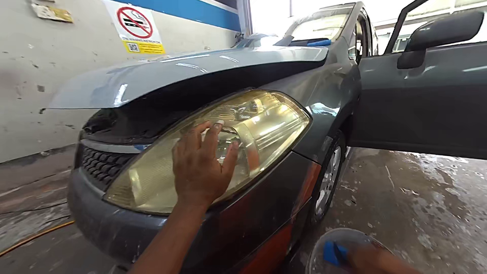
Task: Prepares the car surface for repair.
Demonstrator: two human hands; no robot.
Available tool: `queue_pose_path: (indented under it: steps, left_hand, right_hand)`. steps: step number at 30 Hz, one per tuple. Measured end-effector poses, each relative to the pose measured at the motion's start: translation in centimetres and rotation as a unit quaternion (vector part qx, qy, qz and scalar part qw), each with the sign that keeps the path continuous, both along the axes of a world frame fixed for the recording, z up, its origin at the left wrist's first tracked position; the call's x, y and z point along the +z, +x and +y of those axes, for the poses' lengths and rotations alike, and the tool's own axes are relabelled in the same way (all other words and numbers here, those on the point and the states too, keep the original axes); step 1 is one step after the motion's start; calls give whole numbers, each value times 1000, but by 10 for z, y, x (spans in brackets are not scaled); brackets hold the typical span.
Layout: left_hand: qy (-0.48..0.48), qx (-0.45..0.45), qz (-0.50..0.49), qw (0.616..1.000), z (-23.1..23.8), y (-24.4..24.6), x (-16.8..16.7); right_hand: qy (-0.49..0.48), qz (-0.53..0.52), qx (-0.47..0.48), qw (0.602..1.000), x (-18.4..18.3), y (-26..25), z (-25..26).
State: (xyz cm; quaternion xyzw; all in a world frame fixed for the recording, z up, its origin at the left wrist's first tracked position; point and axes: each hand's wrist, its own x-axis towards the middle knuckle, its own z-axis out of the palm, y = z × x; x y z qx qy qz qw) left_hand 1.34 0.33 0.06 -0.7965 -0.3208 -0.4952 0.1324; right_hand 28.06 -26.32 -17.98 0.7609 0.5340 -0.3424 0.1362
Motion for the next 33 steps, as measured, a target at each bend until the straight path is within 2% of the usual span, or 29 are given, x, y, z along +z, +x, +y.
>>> queue_pose_path:
  steps: [2,3,4,6,8,11,13,15,17,18,21,23,26,28,31,33]
  left_hand:
    - [-2,-6,1,1000,-1,0,0]
    - [1,-7,0,1000,-2,1,0]
    - [3,-9,-2,1000,-3,1,1]
    - [6,-15,-6,1000,-5,2,1]
    - [8,-14,-10,1000,-5,2,1]
    - [7,-14,-10,1000,-3,1,0]
    - [8,-19,-5,1000,-2,0,-1]
    - [23,-29,-2,999,-3,0,-1]
    - [35,-35,7,999,-4,-1,-3]
    - [37,-37,17,999,-4,-2,-2]
    - [44,-46,26,998,-8,0,0]
    - [41,-51,25,998,-11,2,4]
    - [41,-54,31,997,-11,4,5]
    - [39,-59,36,997,-7,4,1]
    - [31,-54,35,997,-8,2,-1]
    - [48,-46,32,997,-11,3,3]
  right_hand:
    - [141,60,-36,988,77,3,17]
    - [225,104,-66,966,112,4,23]
    - [308,146,-103,935,137,4,27]
    - [452,196,-178,852,160,2,35]
    - [561,229,-235,760,154,0,53]
    - [662,249,-312,634,118,-13,101]
    - [732,193,-330,564,94,-40,143]
    - [799,63,-326,501,71,-70,182]
    - [835,19,-320,447,45,-93,195]
    - [835,20,-324,445,29,-107,192]
    - [820,49,-314,476,-13,-142,176]
    - [814,81,-323,477,7,-137,175]
    - [837,68,-317,441,69,-97,190]
    - [842,72,-312,434,78,-84,194]
    - [835,41,-328,441,22,-119,184]
    - [811,55,-345,468,-5,-144,178]
